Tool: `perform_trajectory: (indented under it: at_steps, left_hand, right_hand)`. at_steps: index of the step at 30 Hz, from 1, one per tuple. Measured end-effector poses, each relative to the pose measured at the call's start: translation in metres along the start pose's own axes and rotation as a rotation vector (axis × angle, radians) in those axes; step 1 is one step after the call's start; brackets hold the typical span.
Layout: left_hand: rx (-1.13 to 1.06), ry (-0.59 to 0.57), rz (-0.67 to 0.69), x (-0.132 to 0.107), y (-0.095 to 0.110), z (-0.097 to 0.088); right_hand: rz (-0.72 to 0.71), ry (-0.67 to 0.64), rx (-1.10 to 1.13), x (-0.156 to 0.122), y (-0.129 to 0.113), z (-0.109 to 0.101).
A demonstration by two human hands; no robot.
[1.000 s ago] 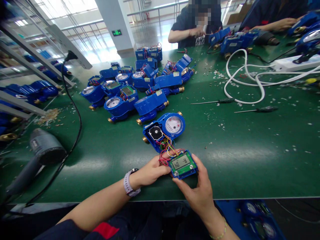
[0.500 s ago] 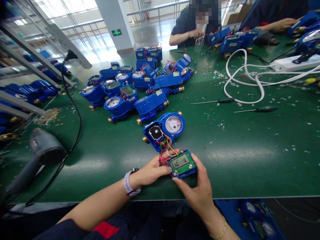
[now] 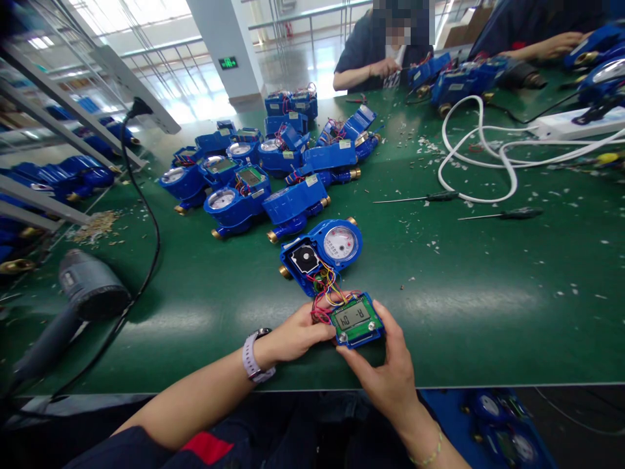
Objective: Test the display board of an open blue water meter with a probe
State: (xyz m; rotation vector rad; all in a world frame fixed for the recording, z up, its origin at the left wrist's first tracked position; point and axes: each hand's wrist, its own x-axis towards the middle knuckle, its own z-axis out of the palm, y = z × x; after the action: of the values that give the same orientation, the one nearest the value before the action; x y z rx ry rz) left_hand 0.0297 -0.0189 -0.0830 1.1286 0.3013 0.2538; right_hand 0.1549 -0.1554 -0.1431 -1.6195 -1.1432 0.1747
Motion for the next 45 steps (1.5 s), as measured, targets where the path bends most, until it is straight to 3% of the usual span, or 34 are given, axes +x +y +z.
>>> perform_trajectory:
  at_steps: [14, 26, 45]
  left_hand:
    - [0.004, 0.055, -0.066, 0.0019, -0.0032, -0.0025]
    - [-0.031, -0.065, 0.054, -0.0001, -0.0014, -0.0017]
    - [-0.039, -0.081, 0.072, -0.0013, -0.0005, -0.0006]
  right_hand:
    - [0.001, -0.015, 0.005, -0.0001, 0.0011, -0.0014]
    - [0.051, -0.018, 0.043, 0.0012, 0.0009, -0.0014]
    - [0.113, -0.013, 0.136, 0.0027, -0.0016, -0.0028]
